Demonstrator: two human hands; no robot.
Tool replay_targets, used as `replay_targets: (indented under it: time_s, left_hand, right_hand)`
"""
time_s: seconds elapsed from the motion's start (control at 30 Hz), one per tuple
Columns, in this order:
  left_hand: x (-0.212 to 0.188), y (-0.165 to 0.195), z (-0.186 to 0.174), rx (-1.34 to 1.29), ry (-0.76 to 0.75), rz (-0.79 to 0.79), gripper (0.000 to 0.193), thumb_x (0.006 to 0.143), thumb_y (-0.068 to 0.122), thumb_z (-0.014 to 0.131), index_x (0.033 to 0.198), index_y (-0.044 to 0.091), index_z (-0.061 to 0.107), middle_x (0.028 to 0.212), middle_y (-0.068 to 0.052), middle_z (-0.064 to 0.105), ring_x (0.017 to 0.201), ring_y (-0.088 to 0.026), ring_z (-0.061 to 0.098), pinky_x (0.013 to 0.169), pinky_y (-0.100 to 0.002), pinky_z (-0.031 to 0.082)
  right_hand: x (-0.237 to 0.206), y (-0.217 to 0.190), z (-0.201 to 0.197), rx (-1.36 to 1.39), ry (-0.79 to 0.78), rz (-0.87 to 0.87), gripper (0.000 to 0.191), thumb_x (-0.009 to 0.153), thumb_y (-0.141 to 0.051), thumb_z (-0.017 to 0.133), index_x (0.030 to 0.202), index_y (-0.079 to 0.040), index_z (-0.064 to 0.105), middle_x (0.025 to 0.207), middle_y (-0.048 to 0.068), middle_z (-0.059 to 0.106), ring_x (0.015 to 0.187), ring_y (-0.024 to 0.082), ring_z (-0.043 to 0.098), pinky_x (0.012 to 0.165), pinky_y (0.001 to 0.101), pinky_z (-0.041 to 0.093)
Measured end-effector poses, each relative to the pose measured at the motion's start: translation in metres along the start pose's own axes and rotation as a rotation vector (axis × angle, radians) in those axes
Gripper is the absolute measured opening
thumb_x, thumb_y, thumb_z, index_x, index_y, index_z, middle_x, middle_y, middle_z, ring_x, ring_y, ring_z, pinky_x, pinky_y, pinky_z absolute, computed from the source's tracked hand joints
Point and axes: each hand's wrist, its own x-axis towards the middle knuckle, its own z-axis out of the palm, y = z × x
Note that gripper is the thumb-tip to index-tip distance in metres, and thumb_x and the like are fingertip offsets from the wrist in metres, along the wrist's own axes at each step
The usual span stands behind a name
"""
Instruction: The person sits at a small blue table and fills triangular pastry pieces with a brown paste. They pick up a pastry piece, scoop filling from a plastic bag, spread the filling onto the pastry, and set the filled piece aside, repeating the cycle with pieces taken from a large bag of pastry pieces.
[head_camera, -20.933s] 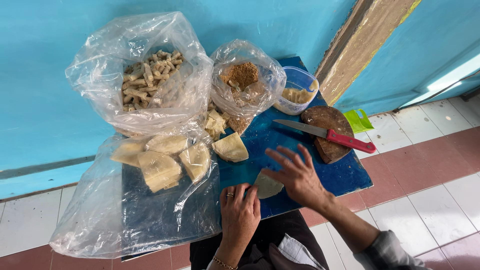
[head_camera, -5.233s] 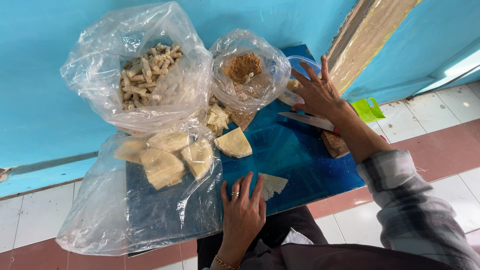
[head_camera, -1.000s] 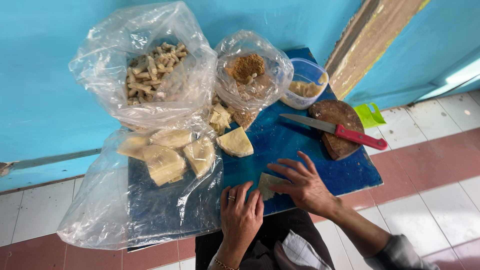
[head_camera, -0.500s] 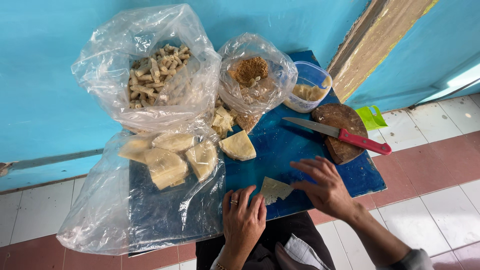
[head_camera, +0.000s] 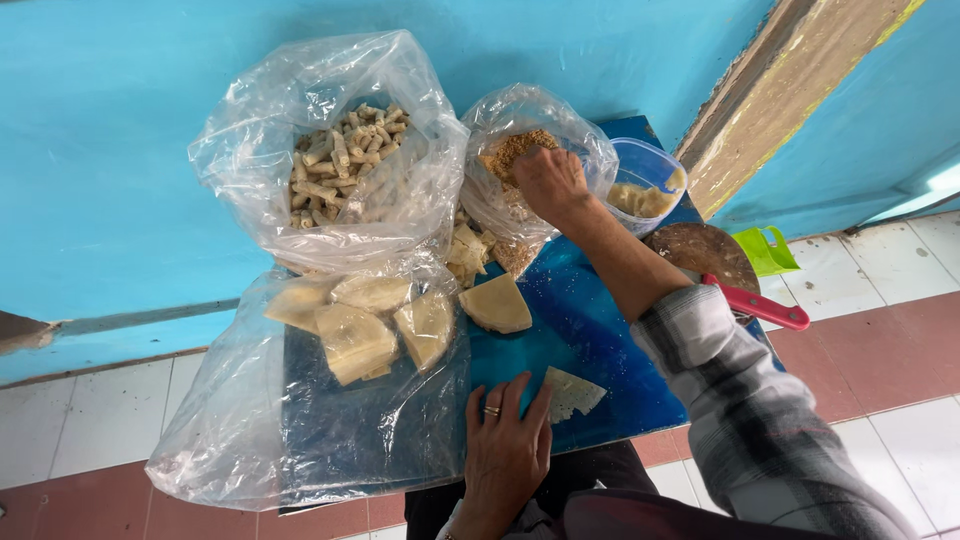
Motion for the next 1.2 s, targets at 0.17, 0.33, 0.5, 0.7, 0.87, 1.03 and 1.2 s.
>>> replay_targets:
  time_s: [0.17,0.33,0.5,0.7,0.87,1.03,1.2]
  left_hand:
    - [-0.002,0.0,-0.002,-0.004,-0.047,0.004,0.041,0.086,0.016,0.073,0.126,0.01,0.067,0.134,-0.014,0.055,0.123,-0.032,0.052,0.106,-0.064,0.035]
    - [0.002,0.003,-0.003,0.037,-0.019,0.005,0.049,0.085,0.015,0.073,0.133,0.007,0.066,0.135,-0.014,0.055,0.123,-0.031,0.052,0.106,-0.063,0.034]
    - [0.002,0.003,-0.001,0.063,-0.039,0.001,0.044,0.083,0.016,0.075,0.126,0.008,0.067,0.133,-0.015,0.055,0.123,-0.032,0.051,0.106,-0.064,0.034]
    - [-0.003,0.0,0.004,0.044,-0.023,0.003,0.038,0.083,0.015,0.076,0.12,0.008,0.071,0.13,-0.014,0.057,0.12,-0.031,0.054,0.106,-0.065,0.033]
    - [-0.002,-0.001,0.006,0.036,0.041,0.009,0.032,0.087,0.018,0.073,0.117,0.007,0.072,0.127,-0.013,0.061,0.117,-0.031,0.056,0.106,-0.062,0.035]
    - [0.0,0.0,0.002,-0.006,0.12,-0.005,0.025,0.092,0.019,0.07,0.113,0.006,0.074,0.122,-0.012,0.065,0.112,-0.028,0.061,0.106,-0.055,0.039]
    - [0.003,0.001,-0.002,-0.027,0.083,-0.054,0.02,0.091,0.016,0.07,0.109,0.007,0.075,0.117,-0.008,0.067,0.105,-0.027,0.062,0.104,-0.052,0.041]
  right_hand:
    - [0.002,0.0,0.01,0.479,0.309,0.07,0.021,0.09,-0.009,0.062,0.092,-0.008,0.083,0.084,0.019,0.077,0.071,0.035,0.072,0.071,0.0476,0.058]
    - [-0.017,0.007,-0.002,0.737,0.42,0.248,0.022,0.094,-0.009,0.058,0.096,-0.002,0.079,0.071,0.012,0.076,0.065,0.023,0.076,0.071,0.0368,0.061]
    - [-0.029,-0.003,-0.005,0.78,0.548,0.305,0.02,0.098,-0.008,0.058,0.101,-0.001,0.077,0.074,0.01,0.077,0.061,0.018,0.076,0.06,0.0328,0.061]
    - [-0.041,-0.002,0.002,0.92,0.477,0.35,0.022,0.1,-0.007,0.056,0.108,0.002,0.073,0.073,0.01,0.076,0.053,0.015,0.073,0.052,0.032,0.059]
    - [-0.034,0.003,0.024,0.895,0.413,0.374,0.023,0.1,-0.007,0.055,0.11,0.001,0.074,0.075,0.011,0.076,0.051,0.015,0.071,0.047,0.0321,0.059]
    - [-0.019,0.001,0.034,0.775,0.483,0.248,0.021,0.098,-0.007,0.059,0.105,-0.002,0.078,0.077,0.012,0.078,0.055,0.015,0.072,0.055,0.0308,0.06]
    - [-0.036,-0.004,0.014,1.039,0.45,0.487,0.024,0.098,-0.008,0.056,0.11,0.002,0.074,0.076,0.009,0.077,0.049,0.012,0.07,0.045,0.0291,0.057]
